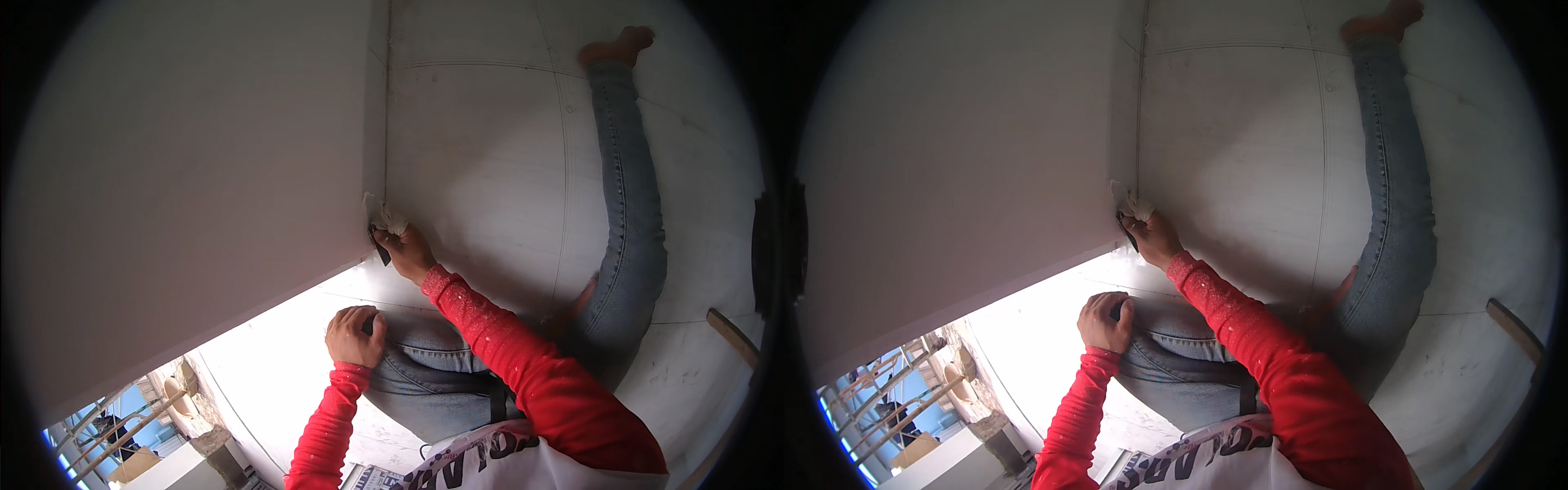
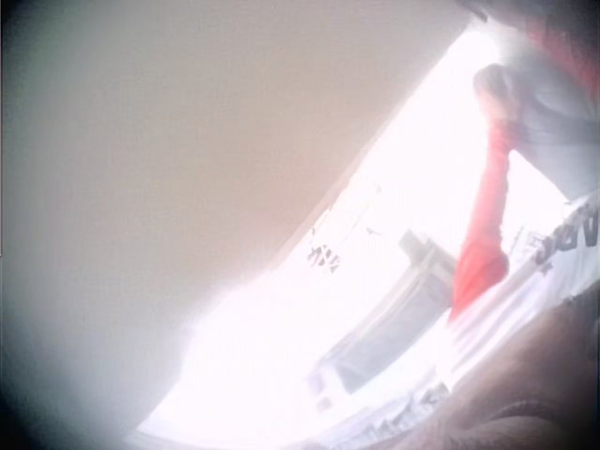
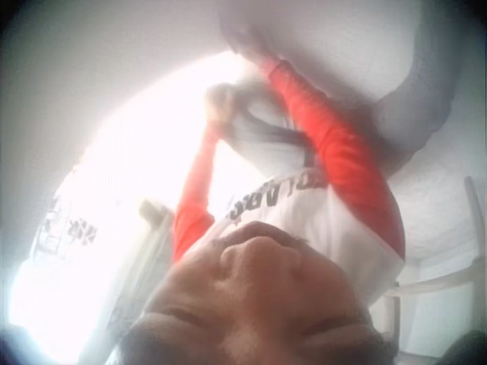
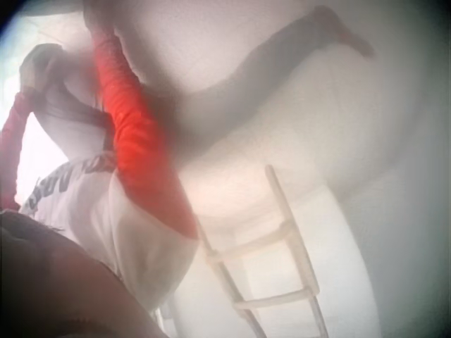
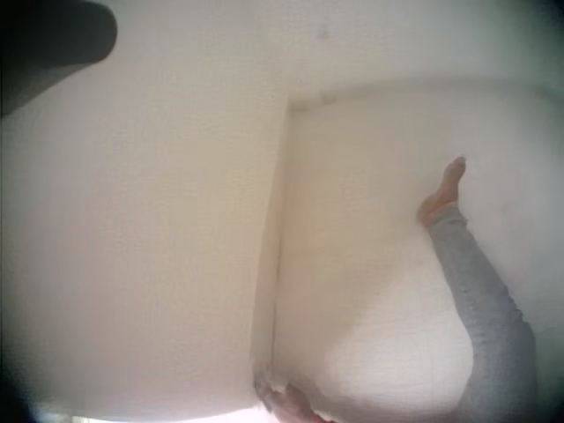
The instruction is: The person sits on the floor and uses a putty knife to apply and smooth a white substance along the corner joint where the wall meets the floor. They repeatedly scrape and wipe the area to ensure a clean finish.
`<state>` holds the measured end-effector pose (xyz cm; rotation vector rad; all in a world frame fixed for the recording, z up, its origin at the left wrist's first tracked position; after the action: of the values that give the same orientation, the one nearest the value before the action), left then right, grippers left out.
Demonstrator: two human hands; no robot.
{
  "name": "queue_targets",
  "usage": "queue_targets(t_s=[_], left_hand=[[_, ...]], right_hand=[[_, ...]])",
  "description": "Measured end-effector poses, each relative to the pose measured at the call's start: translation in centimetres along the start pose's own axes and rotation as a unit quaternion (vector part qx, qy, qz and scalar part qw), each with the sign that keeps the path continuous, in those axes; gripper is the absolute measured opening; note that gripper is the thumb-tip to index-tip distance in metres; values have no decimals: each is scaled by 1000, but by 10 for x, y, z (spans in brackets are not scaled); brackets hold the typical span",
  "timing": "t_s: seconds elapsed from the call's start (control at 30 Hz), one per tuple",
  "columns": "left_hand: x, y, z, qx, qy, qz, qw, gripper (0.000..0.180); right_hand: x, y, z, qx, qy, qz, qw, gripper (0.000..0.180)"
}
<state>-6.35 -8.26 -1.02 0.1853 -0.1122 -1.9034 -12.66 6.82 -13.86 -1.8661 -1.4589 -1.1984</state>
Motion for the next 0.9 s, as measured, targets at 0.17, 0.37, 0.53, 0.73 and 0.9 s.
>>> queue_targets(t_s=[0.17, 0.37, 0.53, 0.73, 0.9], left_hand=[[4, 5, -4, 6, -18, -4, 1000, 21], [-47, -31, 2, -100, -69, -224, 967, 14], [-104, -122, -34, -156, -331, -352, 862, 16], [-58, -195, -59, -236, -453, -207, 834, 25], [-64, -194, -62, -19, -334, -130, 934, 26]], right_hand=[[36, -15, 59, -65, 70, -96, 991, 14], [161, 42, 145, -130, 75, -82, 985, 15], [169, 109, 206, -166, 31, -97, 981, 16], [165, 105, 208, -183, -12, -108, 977, 18], [166, 98, 203, -131, -36, -118, 984, 18]])
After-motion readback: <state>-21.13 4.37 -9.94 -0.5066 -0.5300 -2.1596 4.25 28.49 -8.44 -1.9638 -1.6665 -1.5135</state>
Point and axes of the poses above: each hand's wrist, its own y-axis away from the middle knuckle, its own z-axis out of the back of the hand, x = y × z, the point moved 4 cm from there along -y, towards the middle knuckle, and after that the axes turned 14 degrees about -y, right-handed, at the moved point
